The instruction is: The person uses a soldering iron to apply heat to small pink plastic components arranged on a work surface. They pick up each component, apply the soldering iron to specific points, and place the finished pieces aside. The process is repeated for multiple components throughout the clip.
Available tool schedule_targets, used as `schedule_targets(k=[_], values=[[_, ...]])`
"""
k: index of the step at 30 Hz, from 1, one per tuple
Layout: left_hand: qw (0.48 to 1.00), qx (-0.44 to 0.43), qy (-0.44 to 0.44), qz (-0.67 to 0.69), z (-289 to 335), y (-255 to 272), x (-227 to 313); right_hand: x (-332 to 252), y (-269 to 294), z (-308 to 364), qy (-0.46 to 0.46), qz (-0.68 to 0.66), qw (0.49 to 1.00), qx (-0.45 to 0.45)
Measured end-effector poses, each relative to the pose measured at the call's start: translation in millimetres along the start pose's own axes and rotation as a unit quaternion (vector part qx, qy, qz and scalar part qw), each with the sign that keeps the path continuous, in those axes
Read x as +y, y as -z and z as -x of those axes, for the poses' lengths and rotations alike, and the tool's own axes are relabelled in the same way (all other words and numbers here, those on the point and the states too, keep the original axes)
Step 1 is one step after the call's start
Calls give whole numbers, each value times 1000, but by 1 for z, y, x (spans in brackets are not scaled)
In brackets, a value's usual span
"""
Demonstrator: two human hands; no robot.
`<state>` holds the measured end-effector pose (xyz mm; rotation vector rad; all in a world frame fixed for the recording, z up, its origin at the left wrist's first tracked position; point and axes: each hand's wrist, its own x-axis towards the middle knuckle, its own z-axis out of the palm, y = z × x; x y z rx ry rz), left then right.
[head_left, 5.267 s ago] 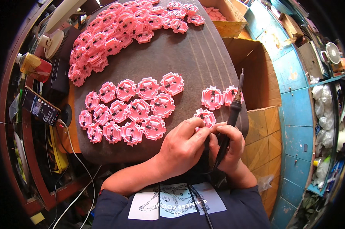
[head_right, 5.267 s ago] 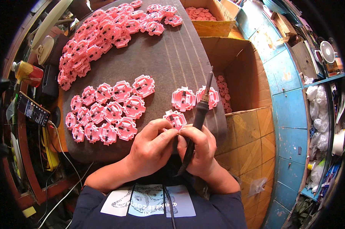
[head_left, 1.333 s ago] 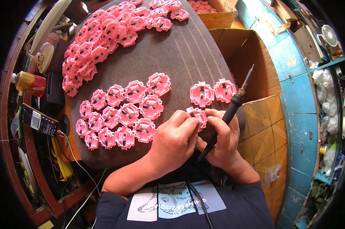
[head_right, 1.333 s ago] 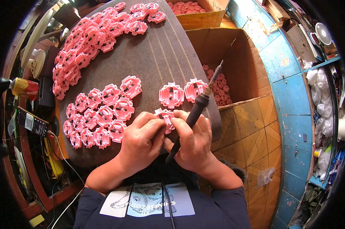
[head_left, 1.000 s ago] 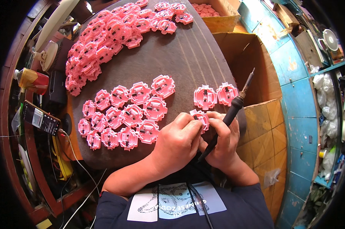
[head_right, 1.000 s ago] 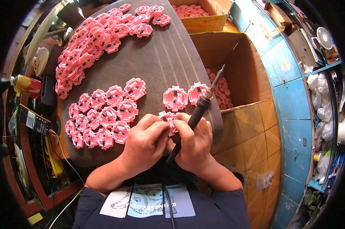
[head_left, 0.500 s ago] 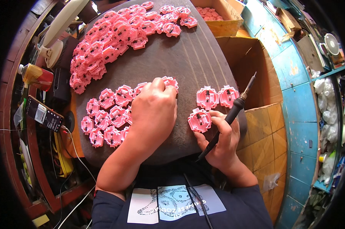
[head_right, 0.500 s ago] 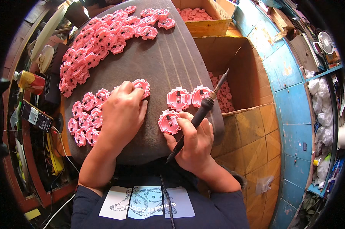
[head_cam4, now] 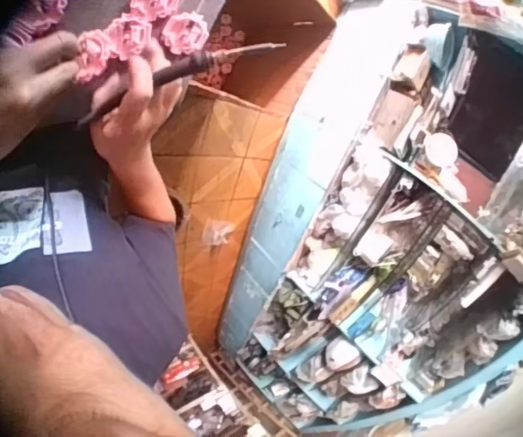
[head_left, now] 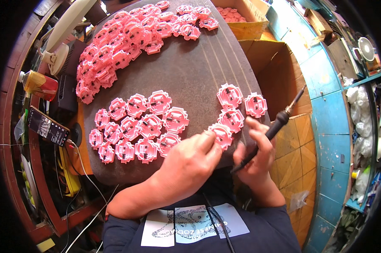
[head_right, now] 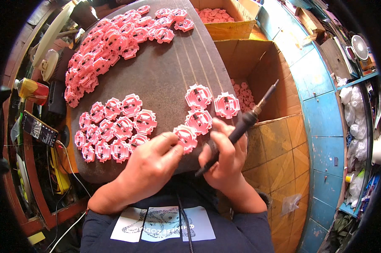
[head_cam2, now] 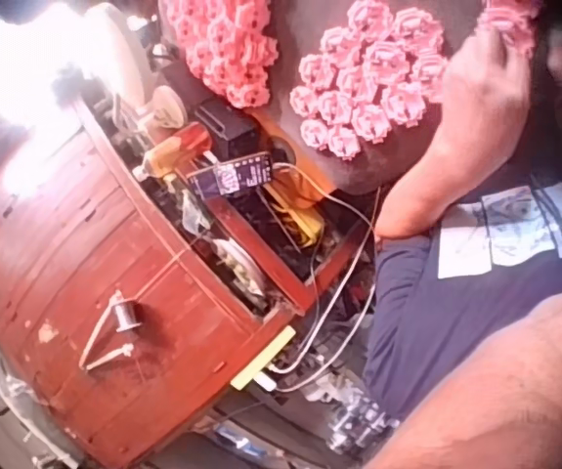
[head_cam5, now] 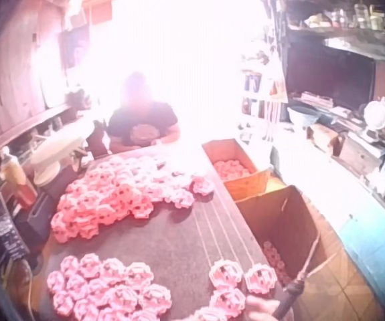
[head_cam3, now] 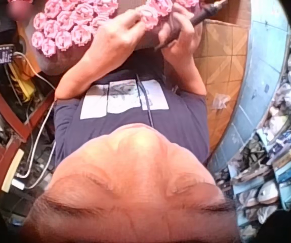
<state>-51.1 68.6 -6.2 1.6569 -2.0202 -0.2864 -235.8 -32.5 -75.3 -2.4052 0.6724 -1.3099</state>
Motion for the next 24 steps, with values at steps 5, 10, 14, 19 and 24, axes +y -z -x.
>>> schedule_targets(k=[5,10,14,19,24], values=[[997,33,-58,-31,5,-15,-5,-6,10,6,28,-71,997,-3],[1000,-9,-11,-7,15,-5,0,-13,6,1,42,-133,990,-10],[997,16,-54,-55,17,-9,-6,-12,-3,4,41,-127,991,-10],[996,40,-41,-66,18,-10,-6,-8,-7,9,46,-133,990,-16],[993,104,22,58,29,-18,9,-19,-8,11,33,-128,991,-18]])
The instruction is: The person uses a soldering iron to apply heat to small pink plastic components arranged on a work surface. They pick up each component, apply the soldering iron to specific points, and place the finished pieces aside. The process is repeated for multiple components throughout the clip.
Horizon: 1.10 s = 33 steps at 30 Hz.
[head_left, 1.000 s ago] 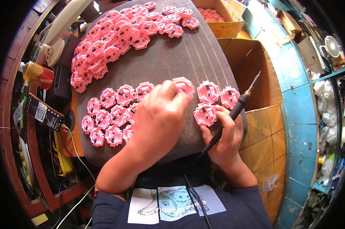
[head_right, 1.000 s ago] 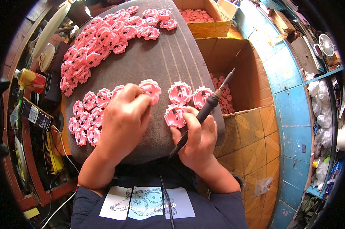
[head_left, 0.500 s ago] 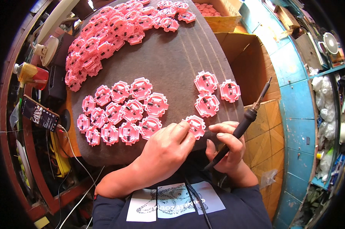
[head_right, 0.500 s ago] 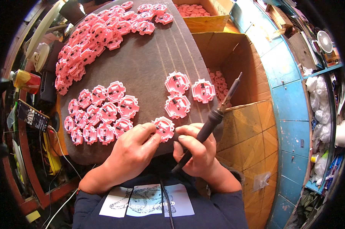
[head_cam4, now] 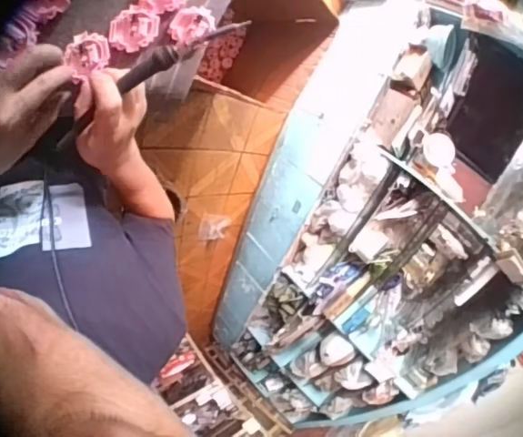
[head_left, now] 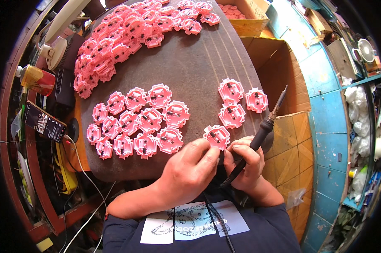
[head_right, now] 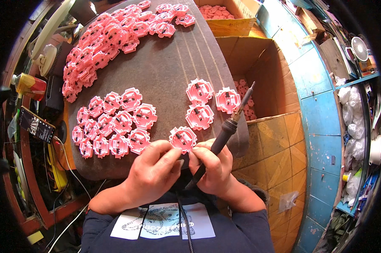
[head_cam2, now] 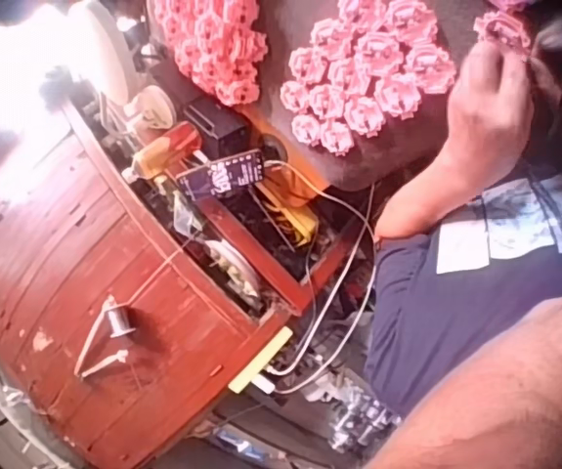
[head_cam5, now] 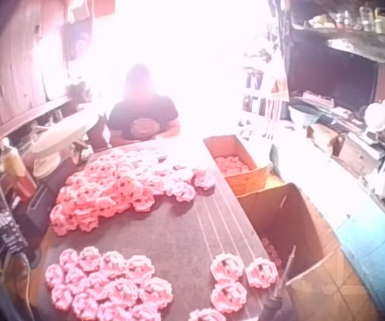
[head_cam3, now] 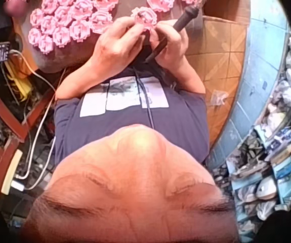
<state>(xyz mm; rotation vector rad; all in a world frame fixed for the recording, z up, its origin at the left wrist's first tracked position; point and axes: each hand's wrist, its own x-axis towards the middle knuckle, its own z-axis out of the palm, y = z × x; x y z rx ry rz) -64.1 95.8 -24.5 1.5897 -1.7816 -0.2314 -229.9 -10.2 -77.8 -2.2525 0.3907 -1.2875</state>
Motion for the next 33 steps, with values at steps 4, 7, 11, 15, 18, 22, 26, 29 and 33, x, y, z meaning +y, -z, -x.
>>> schedule_targets(k=[4,7,11,15,18,22,26,29,33], values=[[998,31,6,51,4,-17,-5,-3,-5,-1,-5,-38,999,7],[996,40,15,77,3,-22,-8,-3,-7,0,-11,-60,998,12],[994,32,34,99,2,-21,-7,1,-8,6,-49,-101,993,22],[995,44,23,92,-2,-23,-13,1,-6,9,-53,-89,995,8],[993,57,33,96,-4,-26,-12,2,-5,11,-33,-59,997,35],[993,59,40,90,-5,-25,-11,-3,3,5,47,-27,998,25],[994,63,40,82,-5,-25,-10,-2,4,8,69,3,998,-8],[993,78,37,84,-5,-26,-11,-1,-2,9,57,1,998,14],[990,100,37,92,-3,-29,-12,2,-7,9,45,-22,999,16]])
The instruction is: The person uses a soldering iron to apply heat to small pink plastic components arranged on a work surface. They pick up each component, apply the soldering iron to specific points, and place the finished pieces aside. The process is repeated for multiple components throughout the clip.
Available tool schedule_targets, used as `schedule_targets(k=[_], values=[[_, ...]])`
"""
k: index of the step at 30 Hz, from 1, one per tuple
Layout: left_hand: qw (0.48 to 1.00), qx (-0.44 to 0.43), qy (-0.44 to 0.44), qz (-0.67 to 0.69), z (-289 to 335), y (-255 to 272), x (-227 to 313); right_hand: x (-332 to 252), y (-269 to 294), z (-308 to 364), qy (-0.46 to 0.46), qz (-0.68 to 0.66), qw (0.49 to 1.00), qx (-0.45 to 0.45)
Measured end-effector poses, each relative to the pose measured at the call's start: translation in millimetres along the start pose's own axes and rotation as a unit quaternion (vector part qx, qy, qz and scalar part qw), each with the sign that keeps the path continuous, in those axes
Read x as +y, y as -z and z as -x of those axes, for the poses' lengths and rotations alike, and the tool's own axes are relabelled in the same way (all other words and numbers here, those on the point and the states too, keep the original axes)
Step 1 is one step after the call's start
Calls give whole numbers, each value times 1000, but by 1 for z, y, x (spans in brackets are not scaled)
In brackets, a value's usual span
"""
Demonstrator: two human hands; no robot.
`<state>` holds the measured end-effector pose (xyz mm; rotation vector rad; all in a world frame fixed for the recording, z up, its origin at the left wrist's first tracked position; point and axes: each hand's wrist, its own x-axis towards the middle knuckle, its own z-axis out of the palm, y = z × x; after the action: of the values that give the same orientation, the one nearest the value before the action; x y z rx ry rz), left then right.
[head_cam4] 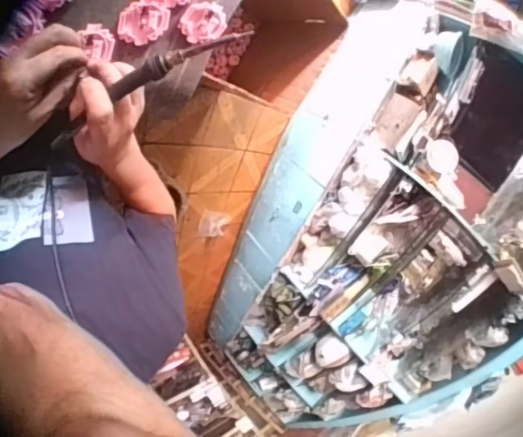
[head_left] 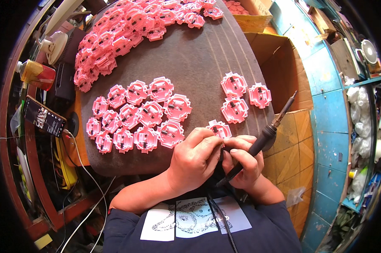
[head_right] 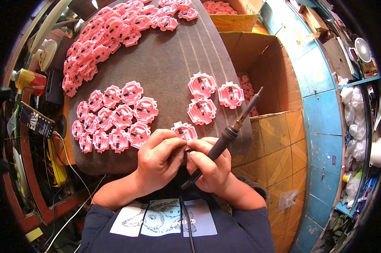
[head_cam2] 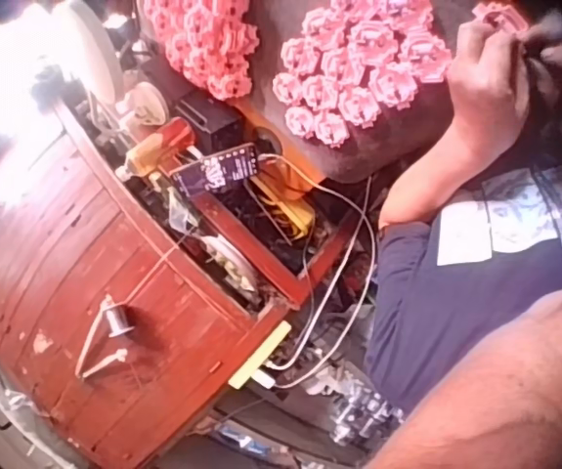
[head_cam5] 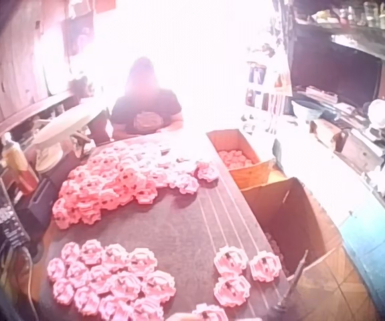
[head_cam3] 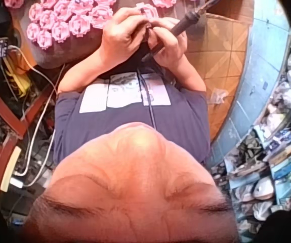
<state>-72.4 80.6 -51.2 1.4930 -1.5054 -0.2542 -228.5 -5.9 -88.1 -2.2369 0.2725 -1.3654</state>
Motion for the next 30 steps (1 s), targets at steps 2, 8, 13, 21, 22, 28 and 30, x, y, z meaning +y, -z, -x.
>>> schedule_targets(k=[2,8,13,21,22,28,30], values=[[1000,4,4,-2,0,-1,0,0,-1,0,-5,8,1000,-1],[1000,-11,26,0,-4,0,6,4,19,6,-5,-16,1000,-5],[999,-9,39,-6,-4,0,6,0,54,7,1,28,1000,10],[999,2,37,9,-4,-6,2,-22,82,3,-3,82,996,38],[999,4,39,3,-3,-6,1,-21,84,-2,8,41,999,16],[999,7,40,-9,-3,-6,2,-36,78,-6,-93,-70,993,32],[999,4,49,-10,-3,-5,3,-34,83,-4,-69,-73,995,5]])
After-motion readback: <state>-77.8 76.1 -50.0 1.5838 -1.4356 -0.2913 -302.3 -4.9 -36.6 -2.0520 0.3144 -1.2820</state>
